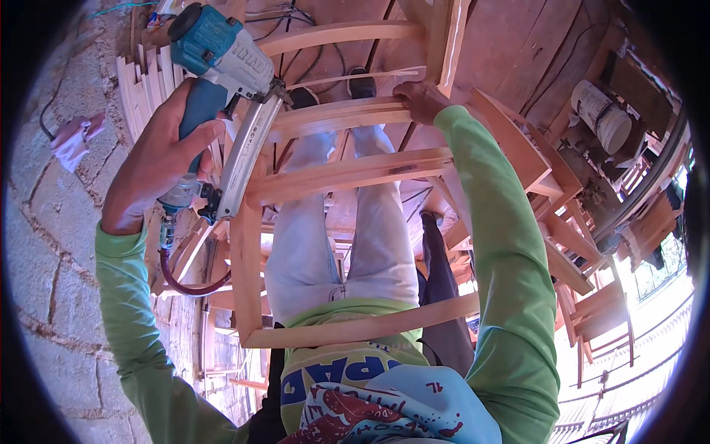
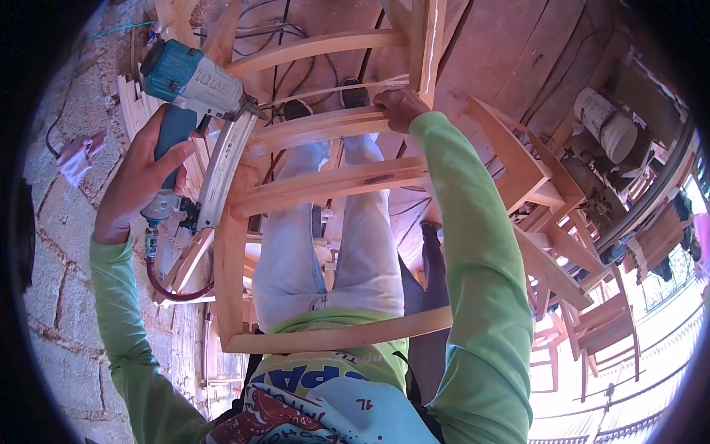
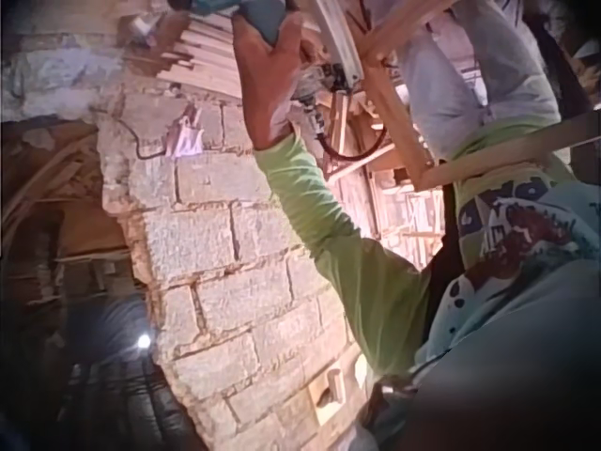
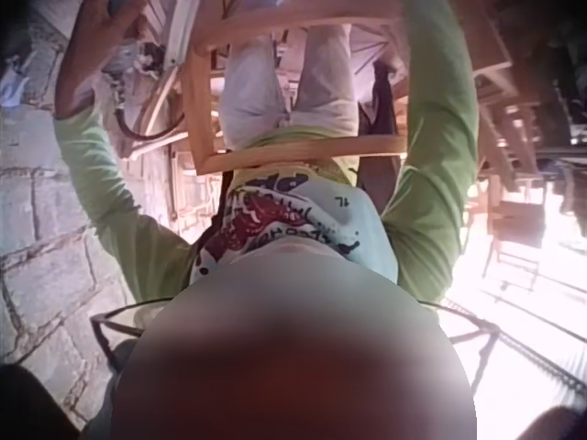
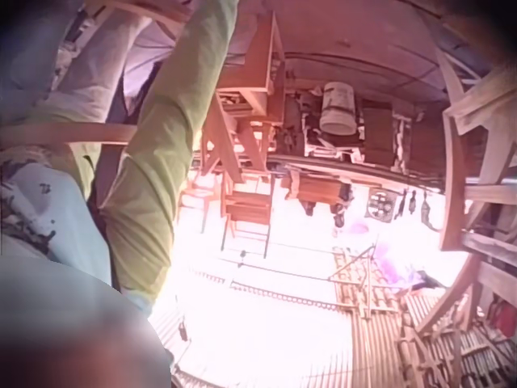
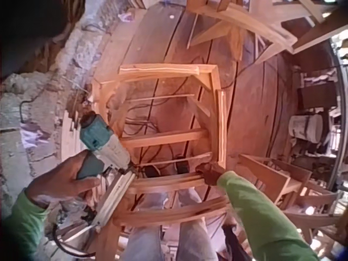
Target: Apply glue to wooden slats and assemble a chair frame using a pneumatic stapler.
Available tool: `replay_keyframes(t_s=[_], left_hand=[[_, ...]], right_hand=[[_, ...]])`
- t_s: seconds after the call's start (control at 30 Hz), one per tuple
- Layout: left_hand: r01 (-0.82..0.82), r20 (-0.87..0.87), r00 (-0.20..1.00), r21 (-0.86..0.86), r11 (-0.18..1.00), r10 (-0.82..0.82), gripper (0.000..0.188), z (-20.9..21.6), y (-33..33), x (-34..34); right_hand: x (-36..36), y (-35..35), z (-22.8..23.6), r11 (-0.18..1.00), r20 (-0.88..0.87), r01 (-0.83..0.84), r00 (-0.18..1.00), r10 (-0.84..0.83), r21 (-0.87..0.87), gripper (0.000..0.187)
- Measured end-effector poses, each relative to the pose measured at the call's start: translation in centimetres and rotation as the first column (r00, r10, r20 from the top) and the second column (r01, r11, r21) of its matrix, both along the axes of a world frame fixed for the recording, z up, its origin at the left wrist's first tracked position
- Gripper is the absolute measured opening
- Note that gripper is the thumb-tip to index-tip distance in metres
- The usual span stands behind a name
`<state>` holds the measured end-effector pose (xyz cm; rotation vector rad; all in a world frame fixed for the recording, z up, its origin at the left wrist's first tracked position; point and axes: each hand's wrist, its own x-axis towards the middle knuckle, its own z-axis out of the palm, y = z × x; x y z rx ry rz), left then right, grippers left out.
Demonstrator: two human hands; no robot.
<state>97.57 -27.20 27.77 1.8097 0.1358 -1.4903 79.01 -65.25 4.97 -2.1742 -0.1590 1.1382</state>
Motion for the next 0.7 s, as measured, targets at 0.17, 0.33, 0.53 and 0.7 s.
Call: replay_keyframes(t_s=[0.17, 0.33, 0.53, 0.7], left_hand=[[-0.086, 0.086, 0.993, 0.044, 0.995, 0.082, 0.046, 2.6, 0.7, -1.6], [-0.177, 0.234, 0.962, 0.146, 0.973, 0.140, 0.053, 6.1, 5.2, -3.9], [-0.488, 0.443, 0.815, 0.174, 0.855, 0.375, 0.048, 11.0, 11.9, -10.5], [-0.724, 0.633, 0.627, 0.258, 0.640, 0.455, 0.035, 16.6, 16.7, -20.6]], right_hand=[[-0.4, 0.7, 0.3, 0.964, 0.107, -0.161, 0.977, 0.186, -0.210, 0.026], [2.5, 0.7, -1.4, 0.954, -0.081, -0.281, 0.959, 0.273, -0.108, 0.019], [1.5, -0.3, -2.8, 0.922, 0.036, -0.386, 0.922, 0.386, -0.025, 0.013], [1.8, -0.8, -4.4, 0.712, 0.069, -0.676, 0.714, 0.696, -0.188, 0.024]])
